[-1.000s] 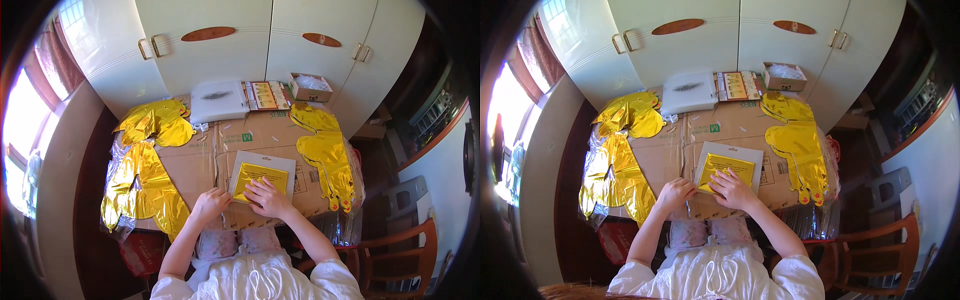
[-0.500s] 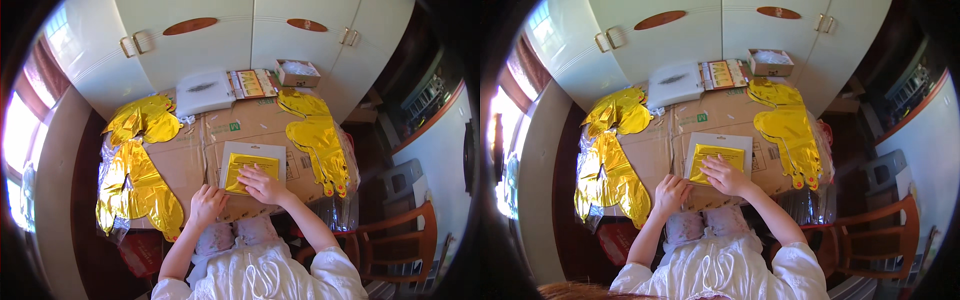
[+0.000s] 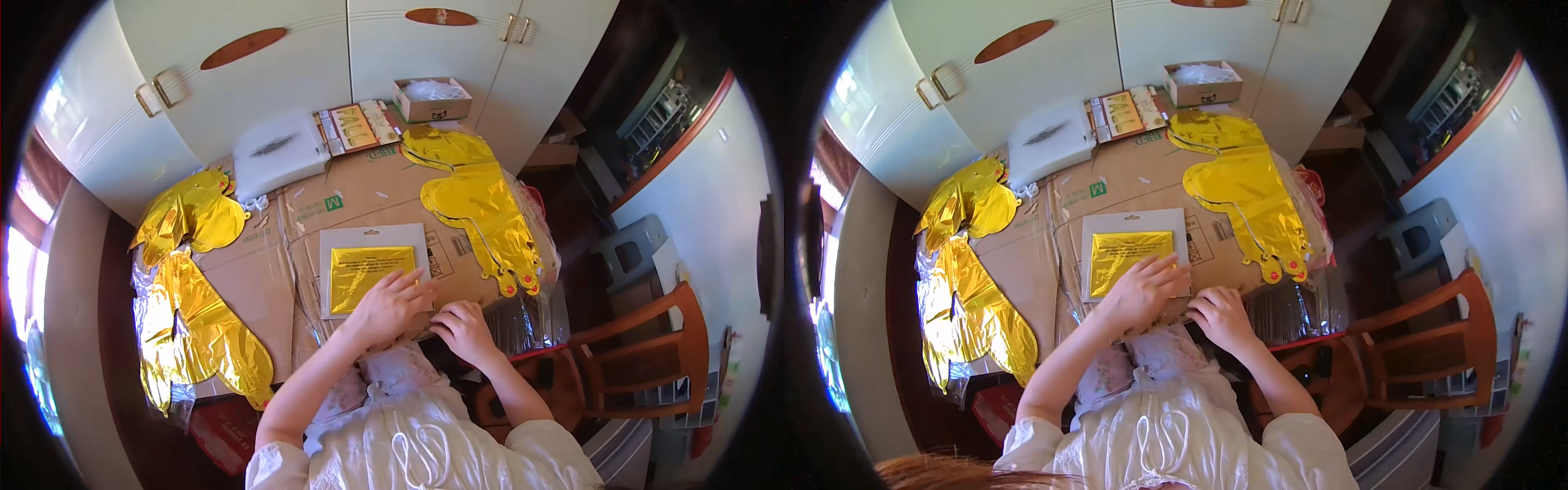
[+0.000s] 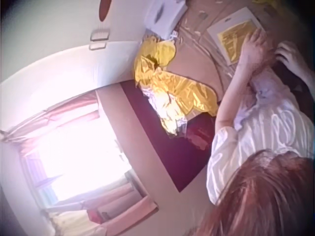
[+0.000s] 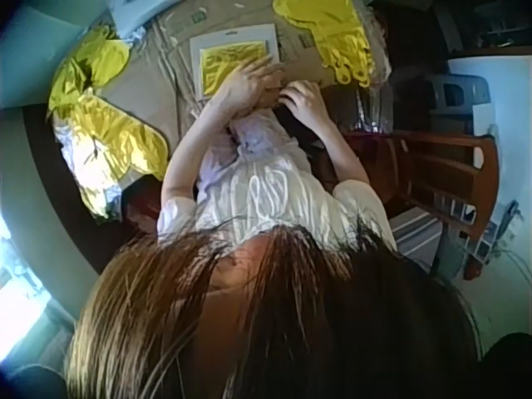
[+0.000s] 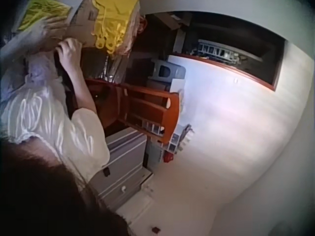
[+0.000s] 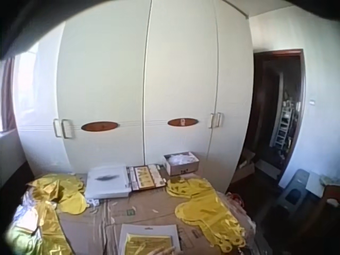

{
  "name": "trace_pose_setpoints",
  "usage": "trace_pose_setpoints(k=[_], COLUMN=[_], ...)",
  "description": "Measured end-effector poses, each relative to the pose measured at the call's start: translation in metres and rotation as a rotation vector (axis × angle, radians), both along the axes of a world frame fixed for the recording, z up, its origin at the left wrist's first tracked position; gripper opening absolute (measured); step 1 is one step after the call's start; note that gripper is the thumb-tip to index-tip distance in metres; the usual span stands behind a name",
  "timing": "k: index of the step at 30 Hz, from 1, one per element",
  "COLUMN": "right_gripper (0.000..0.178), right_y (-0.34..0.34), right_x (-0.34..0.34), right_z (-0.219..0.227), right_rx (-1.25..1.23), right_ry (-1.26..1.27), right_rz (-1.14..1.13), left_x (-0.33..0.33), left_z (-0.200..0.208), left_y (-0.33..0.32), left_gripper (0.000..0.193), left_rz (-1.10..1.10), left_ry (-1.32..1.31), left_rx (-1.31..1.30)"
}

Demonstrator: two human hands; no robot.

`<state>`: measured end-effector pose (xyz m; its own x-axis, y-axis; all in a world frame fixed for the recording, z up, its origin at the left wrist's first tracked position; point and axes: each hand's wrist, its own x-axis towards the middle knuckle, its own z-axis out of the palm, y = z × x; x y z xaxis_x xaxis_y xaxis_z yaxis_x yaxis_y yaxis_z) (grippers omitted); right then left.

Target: Packaging gold foil letter balloons by placing them on cardboard backings and inserting them into plastic sleeves.

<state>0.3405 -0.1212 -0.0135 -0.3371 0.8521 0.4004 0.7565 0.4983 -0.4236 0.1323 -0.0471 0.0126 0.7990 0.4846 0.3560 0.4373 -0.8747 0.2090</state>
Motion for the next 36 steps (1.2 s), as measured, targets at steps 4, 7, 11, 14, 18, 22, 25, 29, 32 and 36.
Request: trace_pose_setpoints(k=[4, 7, 11, 14, 18, 22, 25, 29, 32, 36], right_gripper=[0.013, 0.014, 0.016, 0.016, 0.017, 0.016, 0.012, 0.007, 0.007, 0.011], right_y=[-0.002, -0.004, -0.004, -0.004, 0.000, 0.001, 0.000, -0.024, -0.057, -0.098], right_x=[-0.002, -0.003, -0.002, -0.001, -0.004, -0.004, -0.009, -0.021, -0.041, -0.078], right_z=[-0.007, -0.009, -0.005, -0.008, -0.008, -0.013, -0.008, -0.012, -0.011, -0.057], right_rx=[0.007, 0.009, -0.065, -0.099, -0.085, -0.110, -0.097, -0.128, -0.148, -0.545], right_ry=[0.026, 0.030, -0.016, 0.077, 0.100, -0.031, -0.138, -0.148, -0.192, 0.041], right_rz=[-0.038, -0.030, -0.021, -0.036, -0.042, -0.045, -0.051, 0.084, 0.328, 0.797], left_x=[0.020, 0.022, 0.023, 0.024, 0.022, 0.024, 0.024, 0.023, 0.022, 0.023], left_z=[-0.011, -0.025, -0.030, -0.027, -0.029, -0.029, -0.030, -0.032, -0.031, -0.033], left_y=[0.032, 0.042, 0.041, 0.040, 0.040, 0.041, 0.041, 0.041, 0.040, 0.038], left_gripper=[0.043, 0.048, 0.049, 0.049, 0.049, 0.048, 0.048, 0.048, 0.049, 0.050], left_rz=[-0.087, -0.090, -0.079, -0.074, -0.065, -0.062, -0.061, -0.053, -0.045, -0.019], left_ry=[0.124, 0.238, 0.246, 0.251, 0.250, 0.251, 0.254, 0.255, 0.268, 0.255], left_rx=[-0.037, -0.010, -0.011, -0.020, -0.009, -0.025, -0.029, -0.031, -0.026, -0.008])
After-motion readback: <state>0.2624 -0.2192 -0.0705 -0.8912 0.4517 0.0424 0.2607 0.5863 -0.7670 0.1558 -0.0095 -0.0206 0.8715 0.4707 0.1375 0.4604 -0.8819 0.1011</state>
